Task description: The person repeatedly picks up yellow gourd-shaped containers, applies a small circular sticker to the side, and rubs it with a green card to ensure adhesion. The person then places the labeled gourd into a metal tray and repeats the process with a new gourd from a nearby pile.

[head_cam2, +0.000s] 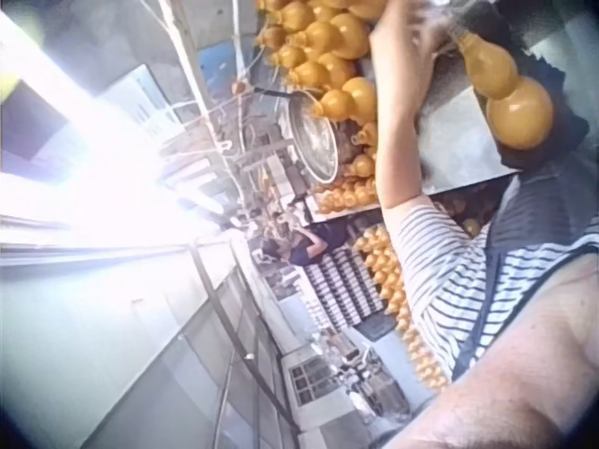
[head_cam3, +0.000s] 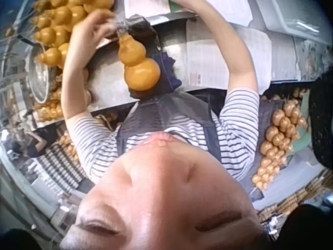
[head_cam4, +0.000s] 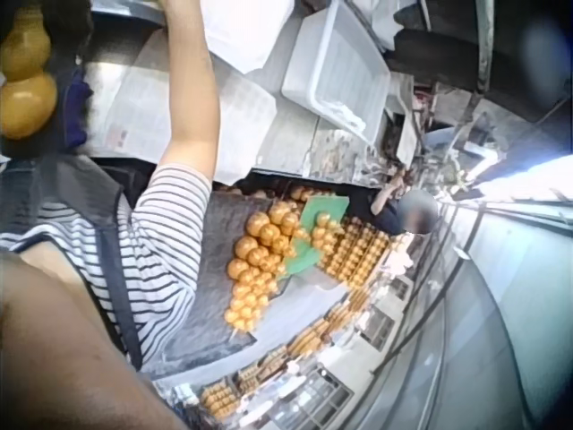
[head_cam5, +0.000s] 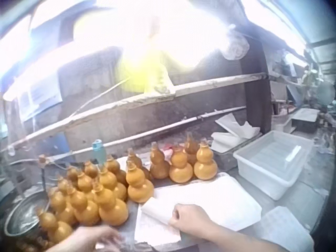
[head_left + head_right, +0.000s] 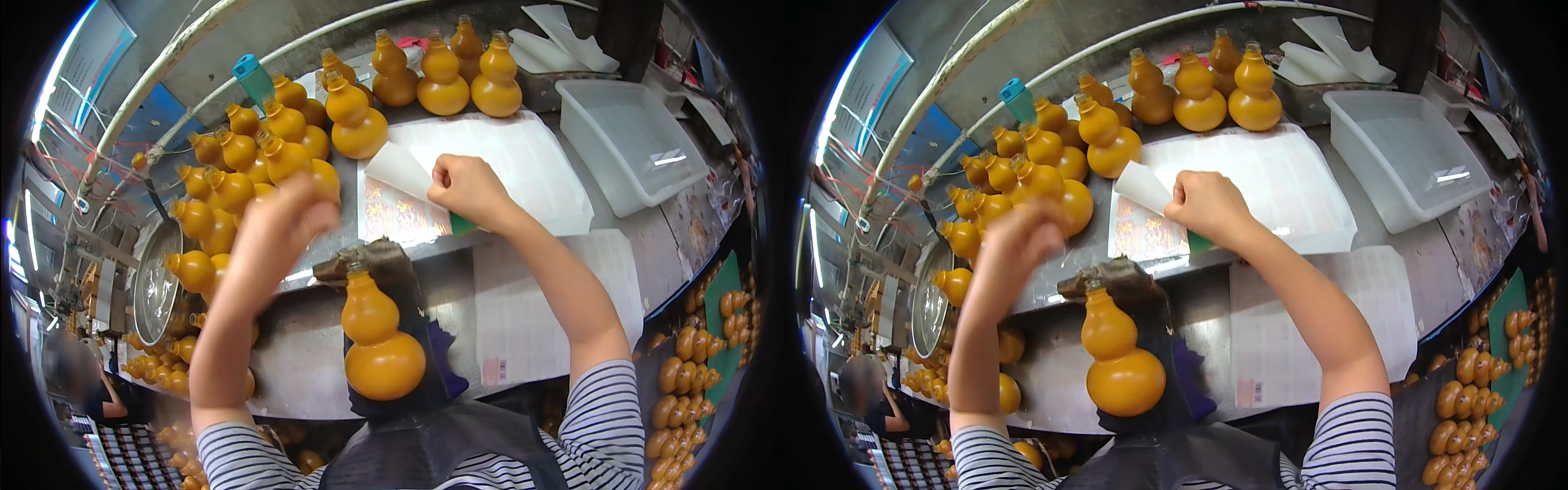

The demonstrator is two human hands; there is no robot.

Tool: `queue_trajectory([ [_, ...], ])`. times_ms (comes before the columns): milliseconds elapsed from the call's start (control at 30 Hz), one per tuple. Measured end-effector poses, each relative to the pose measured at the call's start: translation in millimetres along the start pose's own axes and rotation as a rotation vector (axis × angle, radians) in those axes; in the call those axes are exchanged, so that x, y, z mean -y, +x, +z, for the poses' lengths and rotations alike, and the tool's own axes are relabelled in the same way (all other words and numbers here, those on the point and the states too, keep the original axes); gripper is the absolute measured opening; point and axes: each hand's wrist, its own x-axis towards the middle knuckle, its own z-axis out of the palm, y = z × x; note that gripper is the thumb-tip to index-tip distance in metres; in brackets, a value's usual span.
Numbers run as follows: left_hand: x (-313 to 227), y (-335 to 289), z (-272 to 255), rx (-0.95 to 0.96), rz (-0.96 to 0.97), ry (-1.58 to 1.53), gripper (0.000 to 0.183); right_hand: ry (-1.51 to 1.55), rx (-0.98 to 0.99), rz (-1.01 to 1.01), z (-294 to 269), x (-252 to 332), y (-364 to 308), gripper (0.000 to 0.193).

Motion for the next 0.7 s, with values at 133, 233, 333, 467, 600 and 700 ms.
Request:
queue_trajectory([
  [133,55.0,132.4,-8.8,-0.378,0.191,0.297,0.025,0.032,0.020,-0.041,0.5,-0.7,-1.7,0.014],
  [233,94.5,192.8,12.5,-0.300,0.007,0.467,0.031,0.042,0.035,-0.051,0.9,3.2,-5.2,0.014],
  [333,93.3,199.3,8.0,-0.121,-0.138,0.176,0.024,0.045,0.048,-0.043,0.8,4.8,-8.3,0.014],
  [467,74.0,163.6,-14.9,-0.461,0.153,-0.052,0.017,0.074,0.025,-0.037,0.3,0.7,-11.6,0.014],
  [600,25.0,73.7,-83.8,-0.700,0.277,0.059,0.019,0.321,-0.289,-0.064,0.6,-7.2,-16.5,0.005],
  [700,11.2,10.0,-101.5,-0.696,0.254,-0.119,0.024,0.414,-0.601,-0.100,-13.0,-35.1,-31.2,0.005],
])
